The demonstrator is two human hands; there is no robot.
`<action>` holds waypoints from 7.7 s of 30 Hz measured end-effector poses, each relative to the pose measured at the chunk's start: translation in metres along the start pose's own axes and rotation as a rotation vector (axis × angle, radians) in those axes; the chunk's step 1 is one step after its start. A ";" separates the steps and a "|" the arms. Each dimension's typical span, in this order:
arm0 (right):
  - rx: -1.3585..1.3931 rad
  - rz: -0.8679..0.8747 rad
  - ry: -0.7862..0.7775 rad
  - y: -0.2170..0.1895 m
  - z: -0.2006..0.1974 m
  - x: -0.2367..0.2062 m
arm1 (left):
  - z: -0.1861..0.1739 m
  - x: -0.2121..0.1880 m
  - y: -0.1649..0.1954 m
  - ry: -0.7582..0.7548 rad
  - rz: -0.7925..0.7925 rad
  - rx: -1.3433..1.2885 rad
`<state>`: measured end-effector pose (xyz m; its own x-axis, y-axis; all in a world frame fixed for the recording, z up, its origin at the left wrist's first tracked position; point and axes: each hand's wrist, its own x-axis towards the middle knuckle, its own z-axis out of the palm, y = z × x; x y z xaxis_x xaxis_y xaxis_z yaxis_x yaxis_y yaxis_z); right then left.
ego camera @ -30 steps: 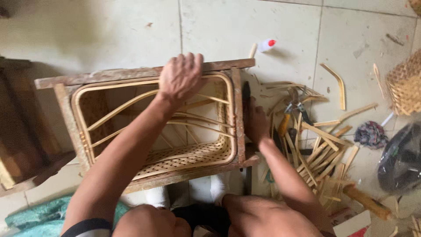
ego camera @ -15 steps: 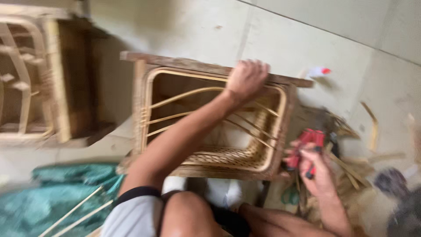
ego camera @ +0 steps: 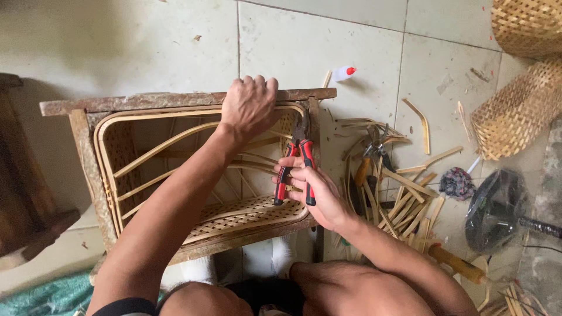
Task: The person sits on the floor assembling a bamboo basket in a wooden frame jig. They weave and press curved bamboo strips across the basket body, tap strips into place with a hammer, trim excess material with pliers, and apply glue from a squeeze bottle along the basket rim.
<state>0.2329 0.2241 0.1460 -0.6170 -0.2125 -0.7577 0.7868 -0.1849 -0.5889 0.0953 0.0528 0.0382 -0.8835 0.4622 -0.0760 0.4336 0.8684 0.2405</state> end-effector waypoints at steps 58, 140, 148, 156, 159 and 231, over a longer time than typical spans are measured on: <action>-1.419 -0.643 1.040 0.025 -0.246 0.022 | 0.015 -0.308 0.012 -0.003 0.225 -0.221; -1.109 -0.649 0.640 0.141 -0.243 -0.031 | 0.017 -0.270 0.056 -0.301 0.203 -0.141; -1.339 -0.405 0.779 0.173 -0.285 -0.042 | -0.008 -0.249 0.074 -0.230 0.194 -0.301; -1.420 -0.628 0.755 0.181 -0.309 -0.022 | -0.009 -0.243 0.066 -0.072 0.078 -0.485; -1.098 -0.501 0.734 0.154 -0.289 -0.044 | -0.005 -0.243 0.062 -0.035 0.053 -0.568; -1.457 -0.639 0.787 0.014 -0.269 0.100 | 0.006 -0.241 0.080 -0.121 0.276 -0.342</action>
<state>0.1868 0.4582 -0.0136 -0.9956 0.0927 -0.0170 0.0940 0.9673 -0.2356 0.3439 0.0120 0.0703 -0.7075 0.7030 -0.0720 0.5481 0.6102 0.5720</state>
